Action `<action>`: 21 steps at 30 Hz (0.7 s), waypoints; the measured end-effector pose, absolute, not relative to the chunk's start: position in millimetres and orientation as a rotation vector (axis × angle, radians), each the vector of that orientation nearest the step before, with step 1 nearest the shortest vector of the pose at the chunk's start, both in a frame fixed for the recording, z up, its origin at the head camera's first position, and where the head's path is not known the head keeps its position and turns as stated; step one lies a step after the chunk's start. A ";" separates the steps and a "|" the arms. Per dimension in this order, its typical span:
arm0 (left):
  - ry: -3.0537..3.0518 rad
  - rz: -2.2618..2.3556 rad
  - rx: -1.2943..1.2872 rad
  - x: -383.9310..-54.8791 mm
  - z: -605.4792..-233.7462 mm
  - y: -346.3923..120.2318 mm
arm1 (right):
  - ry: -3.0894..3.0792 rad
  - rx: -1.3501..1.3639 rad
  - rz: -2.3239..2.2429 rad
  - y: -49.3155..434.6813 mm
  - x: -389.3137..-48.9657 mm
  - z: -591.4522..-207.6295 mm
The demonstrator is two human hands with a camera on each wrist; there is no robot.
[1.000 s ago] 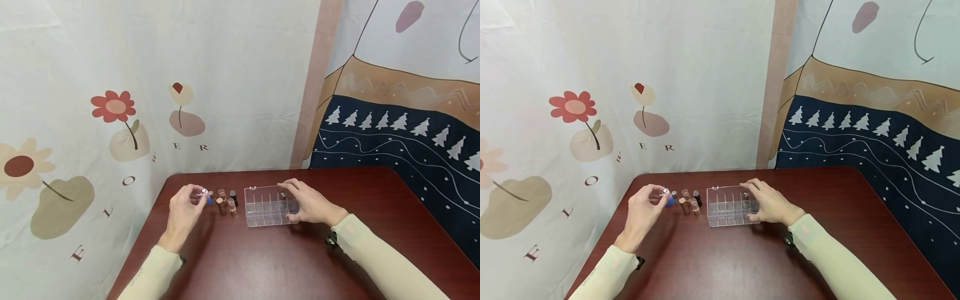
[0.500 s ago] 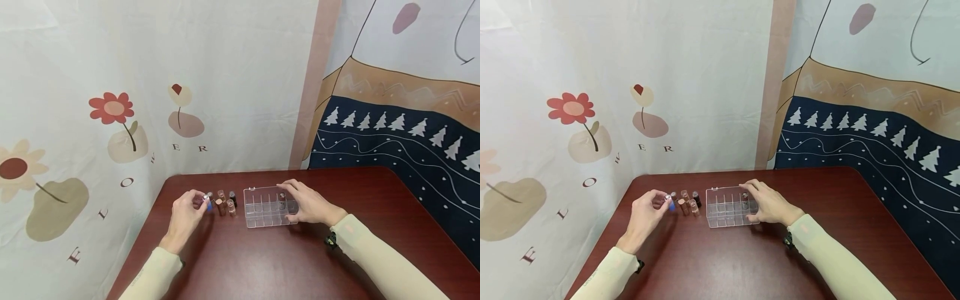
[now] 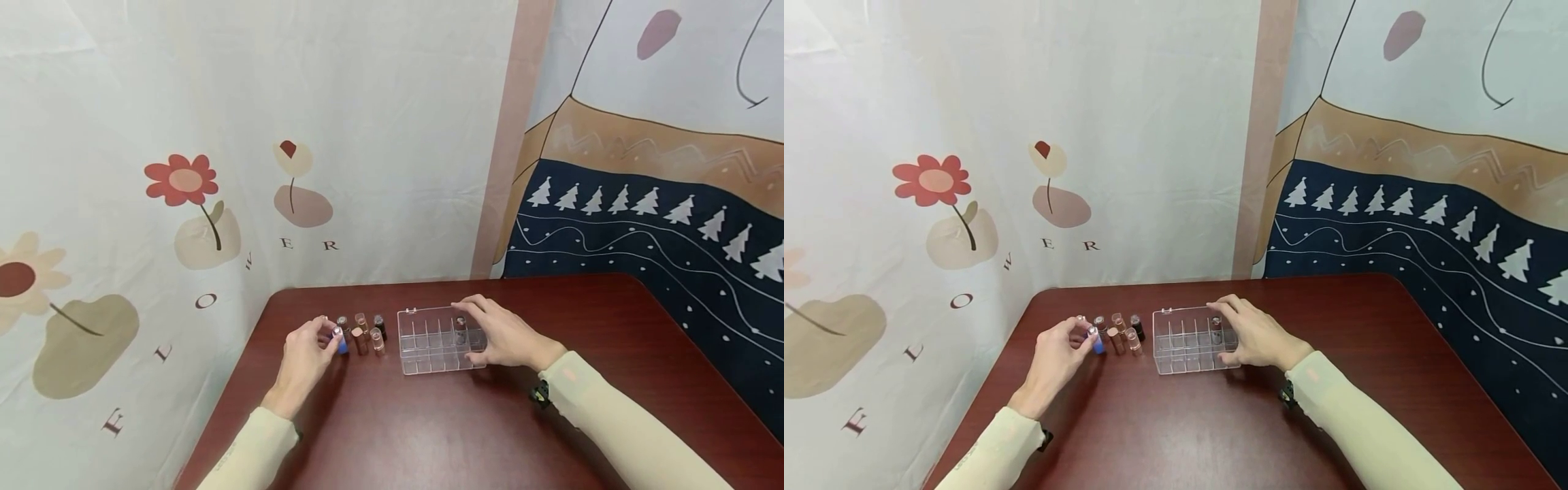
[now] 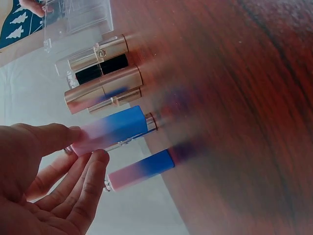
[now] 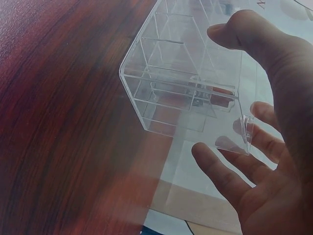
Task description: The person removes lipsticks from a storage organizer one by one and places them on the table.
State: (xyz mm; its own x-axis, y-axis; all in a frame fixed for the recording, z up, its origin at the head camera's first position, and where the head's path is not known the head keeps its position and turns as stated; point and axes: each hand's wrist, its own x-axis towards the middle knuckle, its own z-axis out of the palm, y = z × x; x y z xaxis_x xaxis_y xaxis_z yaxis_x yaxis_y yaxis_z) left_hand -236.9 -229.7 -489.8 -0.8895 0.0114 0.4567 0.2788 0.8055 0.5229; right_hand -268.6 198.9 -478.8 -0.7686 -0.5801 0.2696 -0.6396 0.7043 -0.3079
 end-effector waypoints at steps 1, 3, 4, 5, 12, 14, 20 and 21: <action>-2.552 -0.838 -0.222 -237.1 -490.6 -229.6 | -2.752 0.997 0.581 198.8 -268.8 -479.1; -2.552 -0.839 -0.232 -237.5 -491.8 -229.1 | -2.744 1.002 0.575 198.8 -268.9 -479.5; -2.552 -0.842 -0.236 -237.4 -492.1 -228.9 | -2.742 1.004 0.574 198.7 -269.0 -479.7; -2.552 -0.843 -0.239 -237.5 -492.6 -228.8 | -2.742 1.004 0.575 198.6 -269.0 -479.8; -2.593 -0.861 -0.228 -238.6 -493.7 -227.6 | -2.753 0.993 0.580 199.1 -268.4 -479.3; -2.607 -0.866 -0.223 -239.2 -494.3 -227.7 | -2.754 0.991 0.580 199.1 -268.1 -479.2; -2.633 -0.862 -0.208 -239.6 -496.3 -228.2 | -2.742 1.003 0.581 199.8 -267.6 -480.4; -2.634 -0.861 -0.208 -239.5 -496.4 -228.1 | -2.740 1.004 0.582 200.1 -267.5 -480.5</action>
State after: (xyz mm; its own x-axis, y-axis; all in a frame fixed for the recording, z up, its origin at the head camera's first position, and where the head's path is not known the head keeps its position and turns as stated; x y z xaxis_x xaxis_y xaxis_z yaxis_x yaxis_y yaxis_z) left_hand -239.5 -228.1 -496.4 -0.9242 0.0276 0.3810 0.2473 0.8033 0.5418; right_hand -267.5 200.1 -480.5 -0.7601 -0.5847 0.2834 -0.6495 0.6979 -0.3019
